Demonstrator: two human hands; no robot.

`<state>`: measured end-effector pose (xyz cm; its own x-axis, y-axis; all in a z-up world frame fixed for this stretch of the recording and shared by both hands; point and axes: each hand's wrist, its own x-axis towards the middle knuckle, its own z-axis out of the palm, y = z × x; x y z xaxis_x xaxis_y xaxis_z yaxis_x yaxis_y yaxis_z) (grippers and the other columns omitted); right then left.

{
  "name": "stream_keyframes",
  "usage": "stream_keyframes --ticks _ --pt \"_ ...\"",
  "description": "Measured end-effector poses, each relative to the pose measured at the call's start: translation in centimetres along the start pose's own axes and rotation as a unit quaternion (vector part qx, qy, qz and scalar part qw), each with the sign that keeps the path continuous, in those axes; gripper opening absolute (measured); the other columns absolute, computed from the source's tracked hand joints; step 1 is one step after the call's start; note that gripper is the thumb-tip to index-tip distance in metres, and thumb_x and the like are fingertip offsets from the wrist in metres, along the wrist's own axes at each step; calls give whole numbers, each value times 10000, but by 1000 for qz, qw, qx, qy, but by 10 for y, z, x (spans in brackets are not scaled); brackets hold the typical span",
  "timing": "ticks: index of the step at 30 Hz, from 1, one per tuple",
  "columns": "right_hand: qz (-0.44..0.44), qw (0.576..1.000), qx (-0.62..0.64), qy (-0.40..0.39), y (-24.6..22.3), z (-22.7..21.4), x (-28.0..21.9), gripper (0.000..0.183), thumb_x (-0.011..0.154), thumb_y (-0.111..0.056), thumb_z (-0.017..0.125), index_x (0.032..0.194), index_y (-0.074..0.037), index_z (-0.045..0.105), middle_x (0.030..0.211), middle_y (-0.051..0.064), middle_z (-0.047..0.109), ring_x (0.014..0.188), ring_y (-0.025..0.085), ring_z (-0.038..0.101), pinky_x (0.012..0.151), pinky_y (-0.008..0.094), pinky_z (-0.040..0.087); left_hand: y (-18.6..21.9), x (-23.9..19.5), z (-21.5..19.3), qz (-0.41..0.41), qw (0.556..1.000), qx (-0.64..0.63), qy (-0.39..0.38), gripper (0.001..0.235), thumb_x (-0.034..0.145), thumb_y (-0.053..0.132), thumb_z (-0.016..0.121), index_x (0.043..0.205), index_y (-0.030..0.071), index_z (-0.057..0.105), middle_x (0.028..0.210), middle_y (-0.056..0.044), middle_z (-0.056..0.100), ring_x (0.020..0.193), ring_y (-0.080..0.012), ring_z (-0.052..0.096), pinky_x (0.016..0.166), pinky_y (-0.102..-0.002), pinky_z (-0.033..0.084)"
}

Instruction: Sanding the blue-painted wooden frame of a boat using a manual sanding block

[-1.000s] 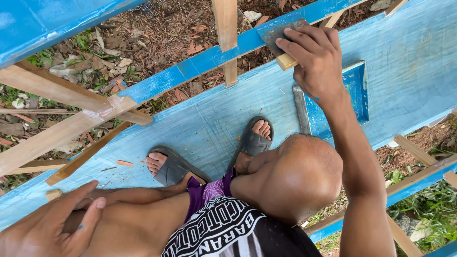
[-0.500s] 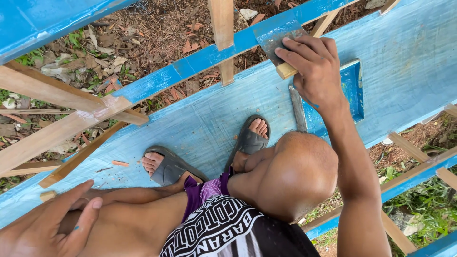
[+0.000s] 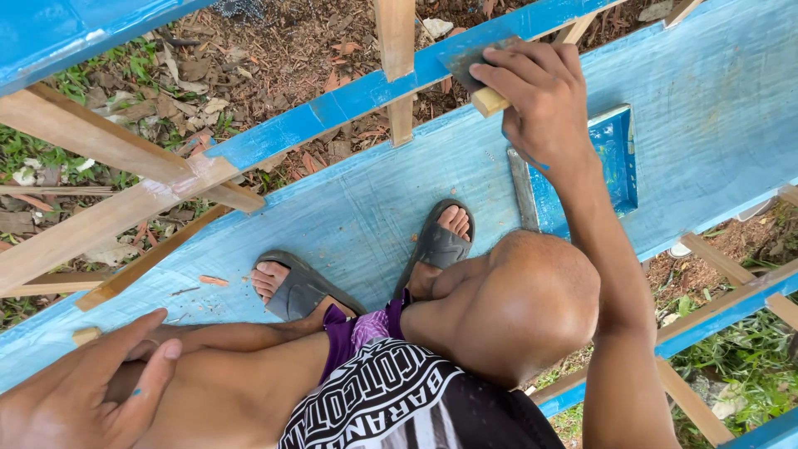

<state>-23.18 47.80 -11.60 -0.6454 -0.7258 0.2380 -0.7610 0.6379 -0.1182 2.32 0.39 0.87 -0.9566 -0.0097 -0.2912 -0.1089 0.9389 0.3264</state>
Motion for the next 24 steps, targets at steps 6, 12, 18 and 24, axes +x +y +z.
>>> stream_keyframes --ticks 6,12,18,24 --pt "-17 1000 -8 -23 10 14 1 430 1040 107 626 1423 -84 667 1414 156 668 1326 407 554 1041 575 483 -9 -9 8 41 997 -8 63 333 1002 228 756 1277 54 830 913 -15 777 802 -170 712 769 -280 526" --pt "-16 999 -22 -26 -1 5 1 463 968 120 654 1388 -68 709 1392 152 703 1282 382 593 948 511 460 -3 -7 2 39 998 8 42 337 997 230 753 1278 60 827 941 -28 787 836 -188 732 781 -296 546" --pt "-6 999 -14 -35 -12 -1 -9 508 894 95 651 1370 -69 720 1376 149 726 1233 366 621 900 484 435 -7 -9 7 29 998 5 51 313 1020 226 758 1290 84 830 1024 9 797 890 -161 732 833 -300 555" --pt "12 999 -5 -30 -16 6 -21 452 968 77 598 1383 -74 694 1388 158 705 1260 384 612 927 508 450 -10 -12 13 -4 999 -20 48 319 1017 217 751 1294 78 828 998 -1 791 897 -152 732 851 -284 546"
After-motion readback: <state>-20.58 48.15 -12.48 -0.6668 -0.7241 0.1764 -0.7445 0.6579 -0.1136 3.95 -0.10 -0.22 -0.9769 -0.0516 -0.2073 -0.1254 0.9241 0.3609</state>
